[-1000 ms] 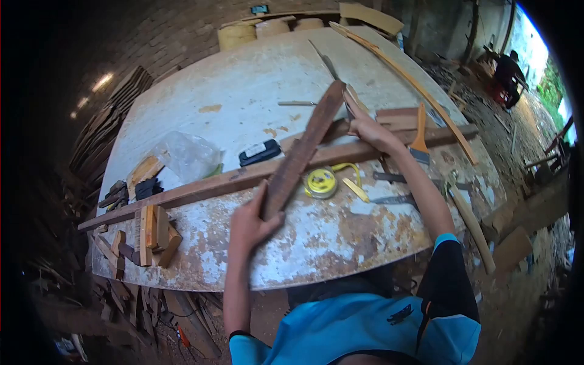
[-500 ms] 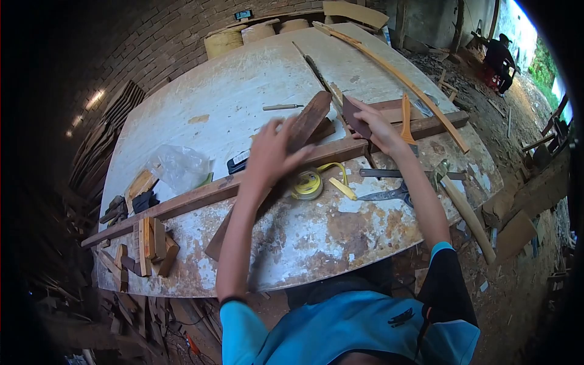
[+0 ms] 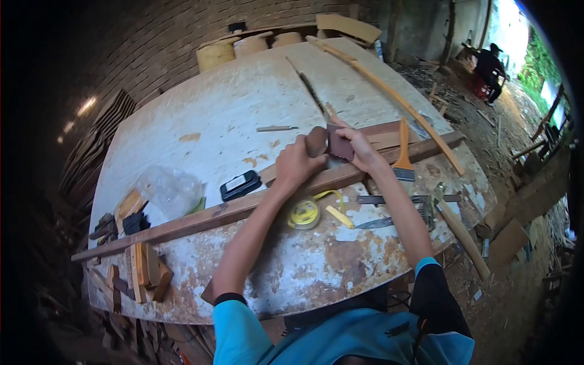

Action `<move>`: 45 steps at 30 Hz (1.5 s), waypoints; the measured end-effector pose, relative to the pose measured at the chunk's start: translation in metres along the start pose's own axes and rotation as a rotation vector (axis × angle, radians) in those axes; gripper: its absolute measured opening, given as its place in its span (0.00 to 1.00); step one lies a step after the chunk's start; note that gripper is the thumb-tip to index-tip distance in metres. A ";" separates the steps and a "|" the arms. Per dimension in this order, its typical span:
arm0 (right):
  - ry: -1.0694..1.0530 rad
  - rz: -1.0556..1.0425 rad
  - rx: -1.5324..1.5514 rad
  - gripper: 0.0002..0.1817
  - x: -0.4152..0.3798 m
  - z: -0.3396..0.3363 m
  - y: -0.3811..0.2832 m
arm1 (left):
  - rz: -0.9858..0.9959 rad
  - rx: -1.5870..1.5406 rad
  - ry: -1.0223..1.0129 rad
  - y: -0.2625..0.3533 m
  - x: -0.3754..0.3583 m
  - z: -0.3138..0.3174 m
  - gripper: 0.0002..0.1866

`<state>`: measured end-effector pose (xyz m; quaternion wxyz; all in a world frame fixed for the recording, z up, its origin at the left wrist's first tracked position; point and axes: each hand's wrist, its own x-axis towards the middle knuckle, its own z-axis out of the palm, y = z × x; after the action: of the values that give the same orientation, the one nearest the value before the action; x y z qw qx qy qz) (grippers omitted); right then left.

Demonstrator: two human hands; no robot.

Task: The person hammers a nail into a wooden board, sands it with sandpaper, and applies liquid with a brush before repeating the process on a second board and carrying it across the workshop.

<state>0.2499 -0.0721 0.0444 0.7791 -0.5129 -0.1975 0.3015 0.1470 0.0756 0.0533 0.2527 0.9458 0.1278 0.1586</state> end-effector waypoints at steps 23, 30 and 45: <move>0.251 0.069 0.064 0.19 0.007 0.066 0.000 | -0.049 -0.174 0.245 -0.008 -0.002 0.007 0.20; 0.216 -0.101 0.181 0.21 -0.005 0.072 0.015 | -0.048 -0.162 0.270 -0.012 0.004 0.008 0.19; 0.247 -0.098 0.149 0.20 0.016 0.051 0.009 | -0.073 -0.254 0.219 -0.003 -0.004 0.007 0.20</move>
<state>0.2275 -0.0243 0.0566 0.8470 -0.4768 -0.1020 0.2116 0.1459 0.0735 0.0449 0.3603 0.8782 0.1678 0.2661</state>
